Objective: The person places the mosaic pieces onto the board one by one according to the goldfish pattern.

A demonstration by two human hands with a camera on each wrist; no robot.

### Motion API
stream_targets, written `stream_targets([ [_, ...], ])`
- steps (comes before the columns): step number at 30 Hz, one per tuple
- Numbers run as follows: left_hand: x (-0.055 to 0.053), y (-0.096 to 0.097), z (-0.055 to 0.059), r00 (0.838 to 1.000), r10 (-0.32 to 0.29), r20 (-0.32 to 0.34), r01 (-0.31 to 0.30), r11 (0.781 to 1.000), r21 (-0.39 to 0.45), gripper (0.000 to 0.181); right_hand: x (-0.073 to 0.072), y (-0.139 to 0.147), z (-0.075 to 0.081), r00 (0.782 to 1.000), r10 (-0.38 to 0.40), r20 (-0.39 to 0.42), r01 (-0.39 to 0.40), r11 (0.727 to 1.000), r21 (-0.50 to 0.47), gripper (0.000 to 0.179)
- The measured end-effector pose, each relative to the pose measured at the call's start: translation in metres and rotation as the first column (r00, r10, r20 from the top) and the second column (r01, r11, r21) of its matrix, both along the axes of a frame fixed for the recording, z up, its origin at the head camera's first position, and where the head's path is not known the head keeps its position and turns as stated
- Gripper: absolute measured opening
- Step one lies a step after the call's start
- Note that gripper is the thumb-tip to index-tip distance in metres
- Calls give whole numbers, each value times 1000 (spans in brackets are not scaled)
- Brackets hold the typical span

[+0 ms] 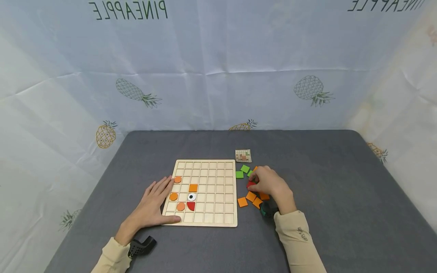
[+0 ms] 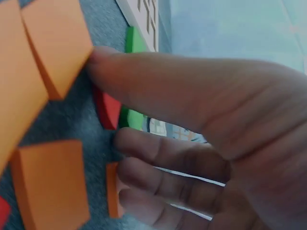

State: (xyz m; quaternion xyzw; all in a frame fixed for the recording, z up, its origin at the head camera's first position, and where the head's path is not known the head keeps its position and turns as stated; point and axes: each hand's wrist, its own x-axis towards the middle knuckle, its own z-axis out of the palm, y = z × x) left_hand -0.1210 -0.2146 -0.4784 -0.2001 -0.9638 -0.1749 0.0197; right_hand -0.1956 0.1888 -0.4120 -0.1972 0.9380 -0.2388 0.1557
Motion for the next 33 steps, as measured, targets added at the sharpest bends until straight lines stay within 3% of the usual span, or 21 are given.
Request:
stream_targets([
  [8, 0, 0, 0, 1000, 2, 2, -2, 1000, 5, 127, 0, -7, -3, 999, -33, 3, 33, 999, -16, 31],
  [14, -1, 0, -1, 1000, 1, -2, -1, 1000, 7, 126, 2, -2, 0, 997, 31, 73, -24, 995, -100, 38],
  [21, 0, -1, -2, 1000, 1, -3, -1, 1000, 12, 126, 0, -2, 0, 991, 100, 91, -84, 983, -163, 40],
  [33, 0, -1, -5, 1000, 3, -8, -3, 1000, 12, 125, 1, -7, -9, 996, 84, -8, -84, 995, -63, 29],
])
